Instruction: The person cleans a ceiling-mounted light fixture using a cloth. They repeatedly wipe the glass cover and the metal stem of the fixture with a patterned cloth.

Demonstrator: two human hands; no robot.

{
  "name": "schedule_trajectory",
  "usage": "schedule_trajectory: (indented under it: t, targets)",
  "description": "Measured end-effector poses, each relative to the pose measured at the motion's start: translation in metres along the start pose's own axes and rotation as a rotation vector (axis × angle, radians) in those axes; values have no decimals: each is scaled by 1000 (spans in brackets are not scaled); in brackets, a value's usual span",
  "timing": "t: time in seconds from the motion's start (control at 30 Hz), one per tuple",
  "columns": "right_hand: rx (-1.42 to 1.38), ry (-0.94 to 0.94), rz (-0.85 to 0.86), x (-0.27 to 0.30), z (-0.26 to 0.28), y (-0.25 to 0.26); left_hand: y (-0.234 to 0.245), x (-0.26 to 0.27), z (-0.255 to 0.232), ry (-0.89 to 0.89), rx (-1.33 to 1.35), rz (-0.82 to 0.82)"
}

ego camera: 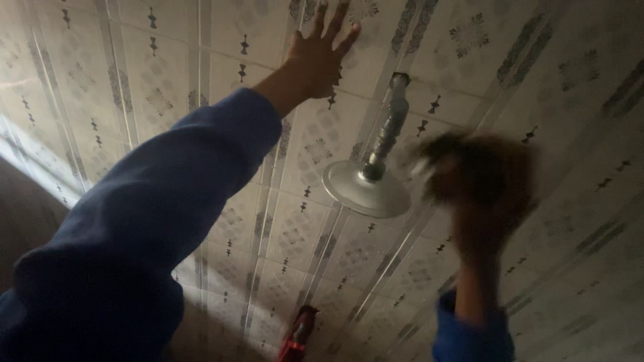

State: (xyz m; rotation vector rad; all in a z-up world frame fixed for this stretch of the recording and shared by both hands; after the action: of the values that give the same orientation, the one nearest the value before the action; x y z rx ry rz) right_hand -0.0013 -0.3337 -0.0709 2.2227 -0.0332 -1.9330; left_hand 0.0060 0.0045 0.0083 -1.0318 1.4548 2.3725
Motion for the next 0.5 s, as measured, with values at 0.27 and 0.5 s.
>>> schedule_trajectory:
  t: [0.27, 0.5]
  targets:
    - [-320, 115, 209, -51, -64, -72, -15, -6, -1, -11, -74, -176]
    - [-826, -196, 347, -67, -133, -104, -13, -3, -5, 32, -45, 24]
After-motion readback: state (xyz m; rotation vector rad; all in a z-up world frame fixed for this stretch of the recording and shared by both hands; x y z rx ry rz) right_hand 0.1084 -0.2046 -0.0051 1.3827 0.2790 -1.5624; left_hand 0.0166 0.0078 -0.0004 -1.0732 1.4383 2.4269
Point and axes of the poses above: each hand's wrist, its own x-axis away from the middle knuckle, its own y-axis out of the back of the hand, z = x × y, the point moved 1 cm from there along -x, towards the middle knuckle
